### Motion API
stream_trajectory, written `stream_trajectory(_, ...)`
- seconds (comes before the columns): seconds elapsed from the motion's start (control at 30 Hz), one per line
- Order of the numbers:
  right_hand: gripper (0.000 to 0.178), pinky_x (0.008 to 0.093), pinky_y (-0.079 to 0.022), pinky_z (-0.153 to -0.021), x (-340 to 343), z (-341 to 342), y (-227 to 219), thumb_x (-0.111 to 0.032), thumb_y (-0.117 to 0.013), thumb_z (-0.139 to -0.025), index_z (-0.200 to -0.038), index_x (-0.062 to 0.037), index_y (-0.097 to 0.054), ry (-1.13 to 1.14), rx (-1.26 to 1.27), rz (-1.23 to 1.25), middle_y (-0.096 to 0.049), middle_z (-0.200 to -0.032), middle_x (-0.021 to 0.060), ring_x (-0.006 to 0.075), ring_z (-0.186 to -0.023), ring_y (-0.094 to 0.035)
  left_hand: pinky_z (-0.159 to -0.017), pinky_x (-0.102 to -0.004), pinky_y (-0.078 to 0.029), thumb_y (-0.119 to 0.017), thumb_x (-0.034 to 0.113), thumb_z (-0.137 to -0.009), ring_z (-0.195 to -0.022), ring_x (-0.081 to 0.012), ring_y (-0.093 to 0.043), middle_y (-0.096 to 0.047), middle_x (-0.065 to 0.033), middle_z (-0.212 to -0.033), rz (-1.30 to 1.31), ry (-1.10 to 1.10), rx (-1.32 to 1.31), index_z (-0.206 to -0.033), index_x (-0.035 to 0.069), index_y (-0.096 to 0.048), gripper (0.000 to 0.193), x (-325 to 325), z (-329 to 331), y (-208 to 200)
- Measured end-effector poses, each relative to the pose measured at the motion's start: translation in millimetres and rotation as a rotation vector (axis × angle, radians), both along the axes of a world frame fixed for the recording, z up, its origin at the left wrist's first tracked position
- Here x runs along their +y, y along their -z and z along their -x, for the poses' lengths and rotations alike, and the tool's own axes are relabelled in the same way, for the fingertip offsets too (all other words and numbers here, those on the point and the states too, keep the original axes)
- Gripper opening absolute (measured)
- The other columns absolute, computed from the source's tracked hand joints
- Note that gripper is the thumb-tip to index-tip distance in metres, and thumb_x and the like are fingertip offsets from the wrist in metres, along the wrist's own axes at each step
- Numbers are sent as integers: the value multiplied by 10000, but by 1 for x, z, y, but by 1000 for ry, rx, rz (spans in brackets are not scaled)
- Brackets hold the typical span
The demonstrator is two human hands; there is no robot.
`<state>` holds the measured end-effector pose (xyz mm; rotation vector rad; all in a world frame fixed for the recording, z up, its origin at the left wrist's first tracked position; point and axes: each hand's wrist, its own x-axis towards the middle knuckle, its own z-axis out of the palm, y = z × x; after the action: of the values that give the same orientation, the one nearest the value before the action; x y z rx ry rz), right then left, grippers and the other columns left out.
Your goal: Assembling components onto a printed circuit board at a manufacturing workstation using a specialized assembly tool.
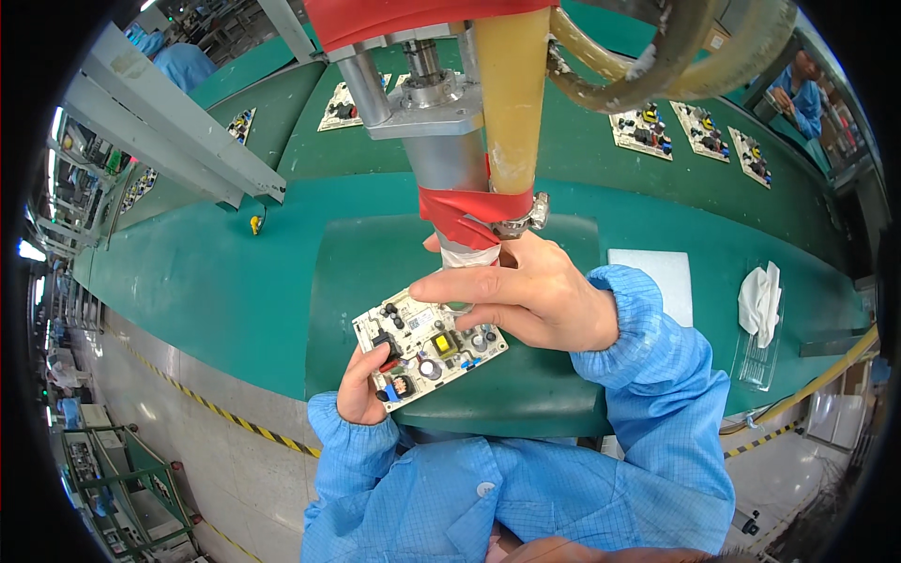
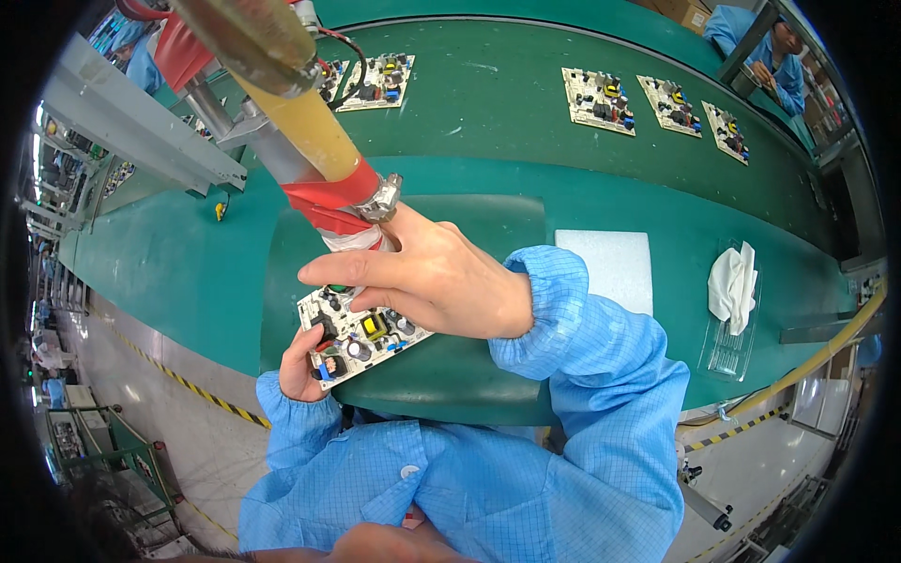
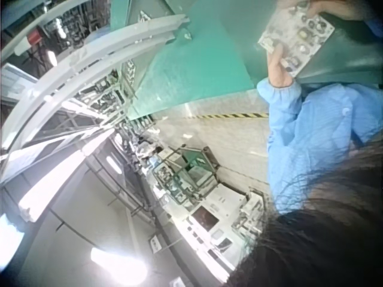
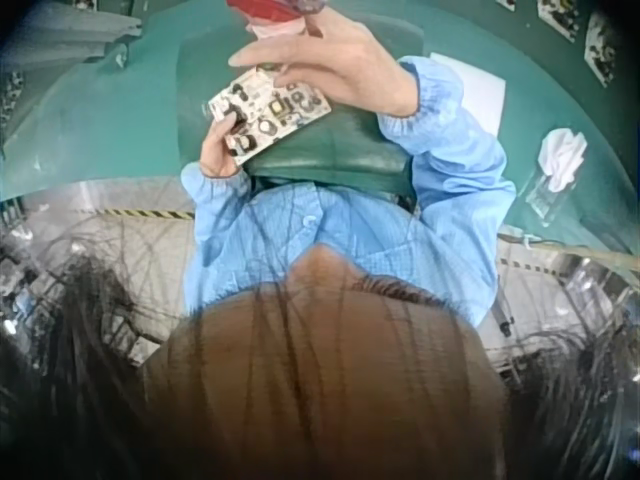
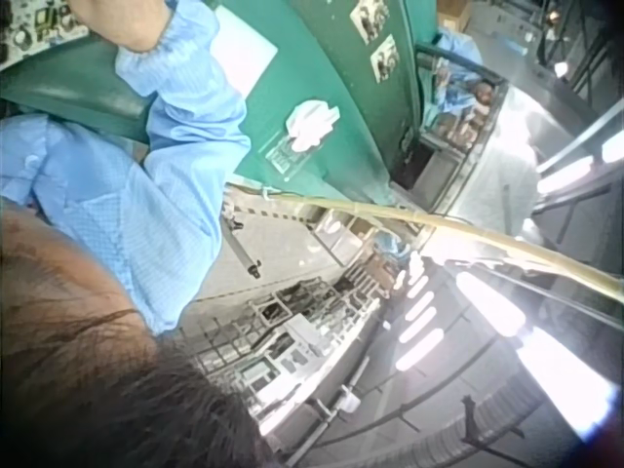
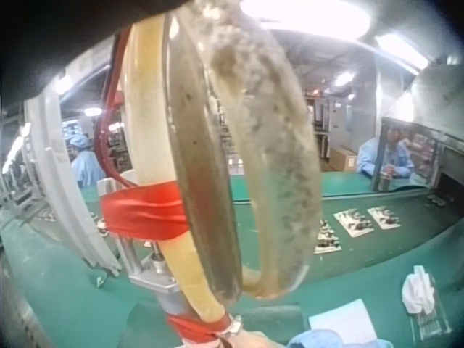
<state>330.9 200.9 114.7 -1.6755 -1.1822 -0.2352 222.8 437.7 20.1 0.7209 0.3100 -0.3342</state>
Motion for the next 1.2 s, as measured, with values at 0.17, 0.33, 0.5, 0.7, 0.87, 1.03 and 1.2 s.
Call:
stream_trajectory(0.17,570,404,-509,-881,3,1,-1,-57,-770,-654,-1207,-120,-645,0,14,-6,-546,-1246,207,344,-1101,-561,-962,-434,-500,-447,98,-936,-1148,-312,-573,-503,-212,-1323,28,-29,76,-1391,-28,-322,488,3,0,-1)
stream_trajectory(0.33,625,399,-514,-863,5,0,-2,-46,-769,-657,-1257,-99,-604,-20,19,18,-537,-1261,213,343,-1099,-563,-978,-434,-485,-483,95,-917,-1165,-314,-561,-499,-206,-1329,-2,-39,60,-1393,-26,-317,518,4,0,-6)
stream_trajectory(0.5,625,392,-513,-861,9,-2,0,-29,-768,-647,-1248,-101,-610,-26,16,-15,-531,-1272,215,341,-1095,-569,-1020,-419,-440,-604,56,-831,-1201,-294,-531,-487,-178,-1343,-131,-23,-102,-1395,-14,-296,646,0,-4,-4)
stream_trajectory(0.7,614,401,-500,-888,13,-3,-1,-28,-765,-644,-1235,-113,-622,-12,29,-21,-532,-1268,215,343,-1105,-560,-1004,-395,-445,-635,50,-803,-1182,-265,-544,-511,-159,-1313,-186,74,-164,-1386,-11,-311,670,-14,-8,-16)
stream_trajectory(0.87,573,403,-494,-899,16,-4,1,-46,-770,-641,-1197,-118,-650,-13,-1,-13,-537,-1256,212,341,-1111,-555,-1023,-390,-419,-655,50,-803,-1201,-251,-524,-504,-147,-1322,-162,129,-160,-1383,-10,-327,669,-20,-6,-21)
stream_trajectory(1.03,566,399,-500,-892,20,-3,0,-41,-772,-643,-1191,-110,-652,-2,-8,-26,-546,-1248,210,340,-1107,-560,-1033,-383,-405,-653,37,-805,-1214,-247,-511,-500,-136,-1327,-166,120,-139,-1399,-6,-313,686,-16,-4,-20)
stream_trajectory(1.2,580,397,-509,-881,23,-1,-1,-20,-767,-652,-1212,-89,-633,-17,69,-26,-536,-1260,214,343,-1118,-563,-1028,-383,-408,-653,33,-800,-1213,-246,-513,-501,-138,-1330,-176,126,-133,-1413,-8,-304,707,-11,-5,-20)
